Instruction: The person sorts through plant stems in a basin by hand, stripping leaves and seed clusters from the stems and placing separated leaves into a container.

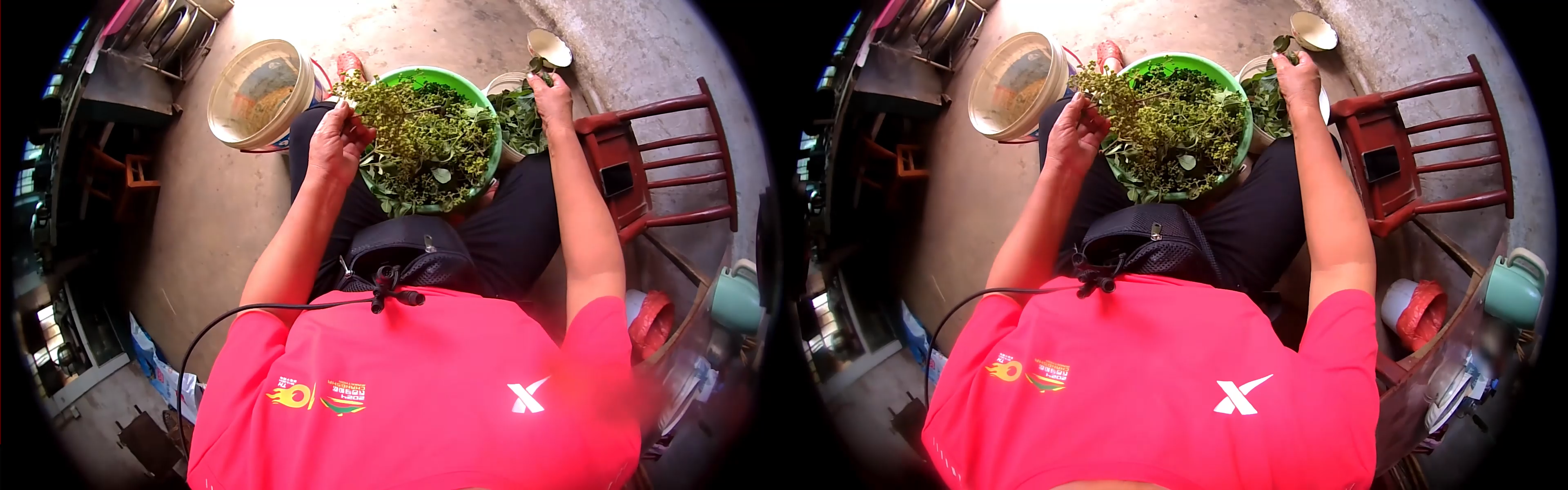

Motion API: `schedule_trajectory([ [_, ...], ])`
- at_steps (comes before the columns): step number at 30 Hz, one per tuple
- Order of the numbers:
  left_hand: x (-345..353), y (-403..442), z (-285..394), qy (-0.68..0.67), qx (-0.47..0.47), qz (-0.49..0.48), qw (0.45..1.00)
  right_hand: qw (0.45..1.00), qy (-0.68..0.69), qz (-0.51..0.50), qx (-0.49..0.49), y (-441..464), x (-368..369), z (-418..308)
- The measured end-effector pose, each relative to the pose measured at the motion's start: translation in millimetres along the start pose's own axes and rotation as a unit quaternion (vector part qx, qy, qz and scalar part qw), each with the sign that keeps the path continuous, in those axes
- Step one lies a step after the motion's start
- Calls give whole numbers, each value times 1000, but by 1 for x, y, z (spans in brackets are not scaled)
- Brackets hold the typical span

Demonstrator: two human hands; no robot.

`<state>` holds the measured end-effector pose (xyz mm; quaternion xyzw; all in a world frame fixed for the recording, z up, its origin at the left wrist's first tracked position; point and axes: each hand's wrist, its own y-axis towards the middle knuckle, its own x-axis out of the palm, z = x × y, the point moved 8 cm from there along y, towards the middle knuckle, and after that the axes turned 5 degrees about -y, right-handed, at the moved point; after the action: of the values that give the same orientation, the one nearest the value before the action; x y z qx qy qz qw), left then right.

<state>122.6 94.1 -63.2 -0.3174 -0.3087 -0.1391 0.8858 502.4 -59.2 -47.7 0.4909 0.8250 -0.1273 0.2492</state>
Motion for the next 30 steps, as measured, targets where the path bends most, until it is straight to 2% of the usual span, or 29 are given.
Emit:
schedule_trajectory([
  [4,-8,6,-6,-36,-28,36,998,977,-206,17,43,29,-17,21],
  [5,-6,5,-7,-38,-25,41,998,976,-206,11,62,55,-6,70],
  [8,-5,5,-6,-51,-23,52,997,953,-289,-20,92,36,-3,57],
  [10,-6,6,-5,-44,-24,53,997,954,-299,-24,18,24,8,34],
  [14,-12,10,1,-49,-9,49,998,976,-174,-82,-107,-20,45,4],
  [17,-21,17,17,-39,33,56,997,980,-45,-148,-127,-46,65,-3],
  [23,-41,44,88,-65,131,112,983,971,83,-225,-10,-69,65,-3],
  [26,-60,79,142,-92,176,67,978,968,89,-234,27,-76,62,0],
  [28,-71,89,168,-41,215,77,973,960,116,-252,31,-82,62,-1],
  [30,-93,96,174,51,224,147,962,958,105,-264,28,-86,62,-3],
])
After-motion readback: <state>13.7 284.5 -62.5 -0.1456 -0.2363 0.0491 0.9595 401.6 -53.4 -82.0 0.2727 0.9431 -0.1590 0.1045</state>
